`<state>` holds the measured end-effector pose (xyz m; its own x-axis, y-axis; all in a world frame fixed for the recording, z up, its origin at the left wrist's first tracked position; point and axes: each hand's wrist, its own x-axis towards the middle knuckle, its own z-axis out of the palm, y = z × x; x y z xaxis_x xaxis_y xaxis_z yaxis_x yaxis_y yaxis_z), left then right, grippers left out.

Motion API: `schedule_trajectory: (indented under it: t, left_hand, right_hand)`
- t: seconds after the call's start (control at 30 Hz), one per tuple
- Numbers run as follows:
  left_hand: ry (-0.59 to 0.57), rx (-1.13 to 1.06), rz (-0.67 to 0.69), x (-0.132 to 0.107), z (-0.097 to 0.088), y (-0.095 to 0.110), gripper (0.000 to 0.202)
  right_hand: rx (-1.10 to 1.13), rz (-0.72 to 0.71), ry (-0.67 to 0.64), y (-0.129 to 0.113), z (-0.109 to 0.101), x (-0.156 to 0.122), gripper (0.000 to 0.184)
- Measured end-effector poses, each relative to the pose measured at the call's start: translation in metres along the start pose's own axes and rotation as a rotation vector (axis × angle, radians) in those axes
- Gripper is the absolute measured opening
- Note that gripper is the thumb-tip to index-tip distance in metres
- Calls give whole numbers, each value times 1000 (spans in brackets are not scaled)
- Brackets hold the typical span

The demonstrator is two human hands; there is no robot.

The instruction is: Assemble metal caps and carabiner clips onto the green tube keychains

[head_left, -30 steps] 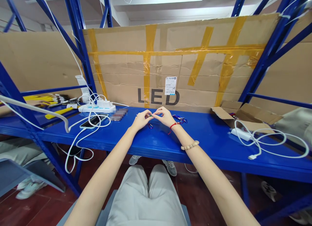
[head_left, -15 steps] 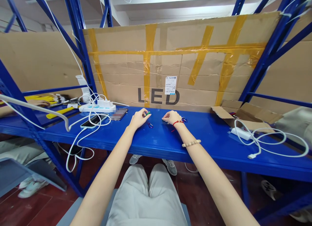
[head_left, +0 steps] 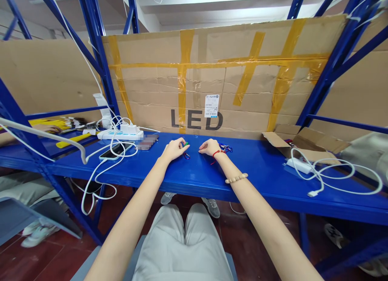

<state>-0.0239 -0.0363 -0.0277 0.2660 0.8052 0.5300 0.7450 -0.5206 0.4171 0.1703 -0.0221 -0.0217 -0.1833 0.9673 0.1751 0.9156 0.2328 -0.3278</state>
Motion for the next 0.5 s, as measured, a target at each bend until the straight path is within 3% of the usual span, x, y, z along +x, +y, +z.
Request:
schedule_trajectory:
  t: [0.5]
  left_hand:
    - [-50, 11, 22, -1, 0, 3, 21]
  right_hand:
    - [26, -18, 24, -3, -3, -5, 20]
